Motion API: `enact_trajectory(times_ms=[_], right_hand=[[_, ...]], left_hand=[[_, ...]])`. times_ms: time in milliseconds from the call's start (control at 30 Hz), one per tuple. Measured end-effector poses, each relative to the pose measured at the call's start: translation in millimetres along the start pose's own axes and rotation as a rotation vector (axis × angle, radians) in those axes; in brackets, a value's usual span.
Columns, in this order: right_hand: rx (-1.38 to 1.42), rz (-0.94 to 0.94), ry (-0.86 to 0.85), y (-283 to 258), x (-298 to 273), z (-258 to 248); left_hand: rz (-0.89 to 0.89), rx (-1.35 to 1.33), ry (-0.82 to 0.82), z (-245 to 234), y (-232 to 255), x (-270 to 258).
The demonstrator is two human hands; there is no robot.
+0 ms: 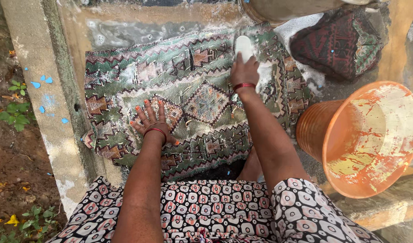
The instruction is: The person scrubs a patterned rug with a bar of soap on a concrete surface, repeatedly applying water from a bucket and rinsing the cloth.
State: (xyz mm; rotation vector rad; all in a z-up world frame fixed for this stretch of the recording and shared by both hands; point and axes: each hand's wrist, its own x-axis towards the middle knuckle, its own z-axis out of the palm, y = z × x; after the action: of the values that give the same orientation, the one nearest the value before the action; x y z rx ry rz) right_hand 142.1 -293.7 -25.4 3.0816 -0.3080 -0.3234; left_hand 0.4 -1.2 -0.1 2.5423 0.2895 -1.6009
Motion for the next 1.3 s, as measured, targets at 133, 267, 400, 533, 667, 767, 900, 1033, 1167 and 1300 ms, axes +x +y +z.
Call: enact_trajectory(times_ms=[133, 267, 400, 533, 667, 767, 900, 1033, 1167, 1300], right_hand=[[0.098, -0.49, -0.012, -122.3, -95.0, 36.7], [-0.066, -0.895, -0.032, -180.6, -122.8, 35.3], [-0.008, -0.401, -0.122, -100.1, -5.1, 13.6], [-0.075, -0.104, 0.018, -18.9, 44.8, -27.1], [0.51, 0.205, -0.182, -114.3, 8.8, -10.7], [0.06, -0.483, -0.25, -211.5, -67.6, 15.6], [-0.016, -0.799, -0.146, -258.2, -100.9, 27.7], [-0.005, -0.434, -0.036, -149.0, -0.6, 23.5], [0.0, -0.105, 0.015, -55.2, 49.0, -7.0], [0.604, 0.245, -0.189, -106.7, 27.5, -7.9]], left_hand=[[0.001, 0.032, -0.043, 3.3, -1.1, 5.5], [-0.009, 0.101, -0.076, 2.6, 0.5, 7.4], [0.002, -0.017, 0.011, 0.9, -0.7, 1.7], [0.007, -0.004, -0.011, -0.3, -0.5, 1.0], [0.004, -0.007, -0.005, 0.7, -0.4, 2.8], [-0.003, 0.049, -0.065, 2.1, -0.2, 11.3], [0.016, 0.185, -0.173, 4.0, -1.5, 12.9], [0.02, -0.037, 0.002, 0.9, -1.0, 4.9], [0.025, -0.029, -0.007, 0.8, -2.2, 0.6], [0.017, -0.024, -0.016, -3.9, -2.9, 2.1]])
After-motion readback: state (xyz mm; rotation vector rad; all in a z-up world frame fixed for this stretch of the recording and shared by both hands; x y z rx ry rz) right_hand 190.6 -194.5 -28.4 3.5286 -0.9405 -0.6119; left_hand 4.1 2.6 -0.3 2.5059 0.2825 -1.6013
